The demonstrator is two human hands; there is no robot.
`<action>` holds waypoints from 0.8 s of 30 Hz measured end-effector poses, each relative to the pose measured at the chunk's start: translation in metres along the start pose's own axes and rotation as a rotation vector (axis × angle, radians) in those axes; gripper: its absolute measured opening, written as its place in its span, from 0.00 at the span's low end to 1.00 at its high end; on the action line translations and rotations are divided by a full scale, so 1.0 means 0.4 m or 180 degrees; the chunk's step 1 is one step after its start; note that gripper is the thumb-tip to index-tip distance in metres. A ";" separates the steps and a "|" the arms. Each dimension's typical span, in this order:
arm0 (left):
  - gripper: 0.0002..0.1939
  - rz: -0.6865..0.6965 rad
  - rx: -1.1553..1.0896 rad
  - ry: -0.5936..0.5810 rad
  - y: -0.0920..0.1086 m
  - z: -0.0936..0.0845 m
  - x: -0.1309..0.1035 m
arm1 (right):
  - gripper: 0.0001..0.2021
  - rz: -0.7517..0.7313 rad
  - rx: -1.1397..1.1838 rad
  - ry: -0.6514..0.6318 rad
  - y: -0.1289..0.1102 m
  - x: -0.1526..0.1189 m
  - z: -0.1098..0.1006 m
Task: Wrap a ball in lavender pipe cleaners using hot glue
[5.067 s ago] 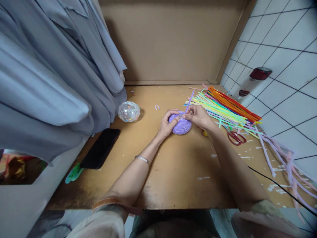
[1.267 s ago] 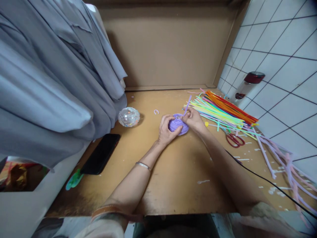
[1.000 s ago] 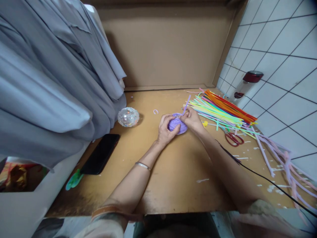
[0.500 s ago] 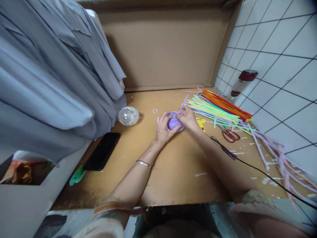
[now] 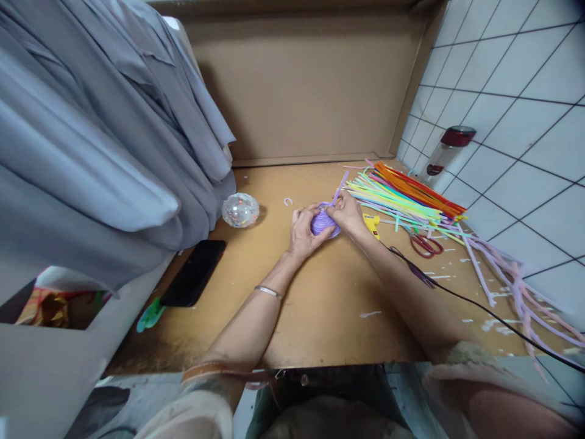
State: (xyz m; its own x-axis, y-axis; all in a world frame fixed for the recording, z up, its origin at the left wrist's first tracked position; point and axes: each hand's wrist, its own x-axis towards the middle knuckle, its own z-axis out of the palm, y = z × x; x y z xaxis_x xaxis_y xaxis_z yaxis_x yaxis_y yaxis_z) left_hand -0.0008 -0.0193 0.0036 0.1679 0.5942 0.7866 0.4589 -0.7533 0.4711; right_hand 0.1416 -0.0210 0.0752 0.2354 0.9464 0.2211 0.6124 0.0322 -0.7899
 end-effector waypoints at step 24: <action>0.41 -0.0144 -0.0079 0.0059 0.019 0.025 -0.028 | 0.16 0.0053 -0.0567 0.0088 -0.024 -0.024 -0.007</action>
State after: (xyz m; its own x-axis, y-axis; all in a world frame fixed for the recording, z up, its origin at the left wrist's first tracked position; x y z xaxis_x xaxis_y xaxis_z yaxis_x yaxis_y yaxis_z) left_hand 0.0095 -0.0289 -0.0057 0.1311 0.6225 0.7715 0.4438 -0.7328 0.5159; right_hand 0.1355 -0.0312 0.0825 0.2660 0.9370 0.2264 0.7317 -0.0433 -0.6803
